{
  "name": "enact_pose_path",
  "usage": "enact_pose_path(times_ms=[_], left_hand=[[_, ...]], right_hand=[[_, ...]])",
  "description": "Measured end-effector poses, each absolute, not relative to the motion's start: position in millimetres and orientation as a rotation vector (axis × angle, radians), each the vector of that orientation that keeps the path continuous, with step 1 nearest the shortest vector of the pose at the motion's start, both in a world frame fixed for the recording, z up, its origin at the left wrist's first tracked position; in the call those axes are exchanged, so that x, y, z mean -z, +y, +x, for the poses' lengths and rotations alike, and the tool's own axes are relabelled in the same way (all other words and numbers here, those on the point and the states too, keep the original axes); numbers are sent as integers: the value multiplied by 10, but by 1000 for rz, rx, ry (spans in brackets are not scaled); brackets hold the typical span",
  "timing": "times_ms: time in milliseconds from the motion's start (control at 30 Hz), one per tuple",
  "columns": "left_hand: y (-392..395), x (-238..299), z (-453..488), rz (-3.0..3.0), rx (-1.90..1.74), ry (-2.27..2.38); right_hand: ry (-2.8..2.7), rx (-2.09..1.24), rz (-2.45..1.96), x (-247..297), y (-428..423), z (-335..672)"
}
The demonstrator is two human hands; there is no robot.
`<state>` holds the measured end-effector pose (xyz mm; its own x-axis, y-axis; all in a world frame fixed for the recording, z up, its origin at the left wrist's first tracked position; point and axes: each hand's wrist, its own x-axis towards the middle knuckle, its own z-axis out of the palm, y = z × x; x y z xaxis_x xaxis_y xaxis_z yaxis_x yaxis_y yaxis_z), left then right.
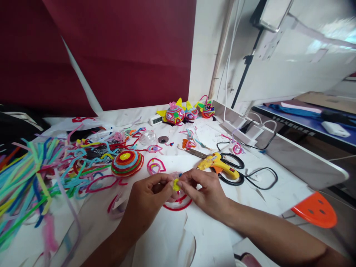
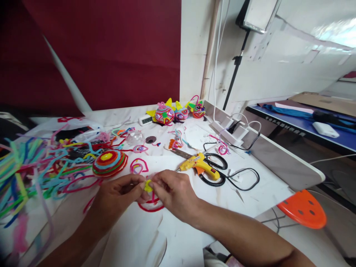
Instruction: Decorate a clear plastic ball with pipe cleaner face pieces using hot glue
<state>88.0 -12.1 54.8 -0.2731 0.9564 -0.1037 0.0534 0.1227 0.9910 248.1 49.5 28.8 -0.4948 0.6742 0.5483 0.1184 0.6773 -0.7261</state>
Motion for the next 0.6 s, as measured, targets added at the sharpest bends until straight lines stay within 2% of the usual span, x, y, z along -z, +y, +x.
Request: enact_pose_path(times_ms=[300,467,600], left_hand=[[-128,-496,814,1294,-1155,1479],[-132,-471,782,1482,-1080,1505],[-111,-488,788,1409,-1054,1472]], right_hand=[[-2038,-872,-506,-282,539,2493],[-2055,-994,-553,-326,551,2515],[-1995,-1157,-600,-325,556,2525]])
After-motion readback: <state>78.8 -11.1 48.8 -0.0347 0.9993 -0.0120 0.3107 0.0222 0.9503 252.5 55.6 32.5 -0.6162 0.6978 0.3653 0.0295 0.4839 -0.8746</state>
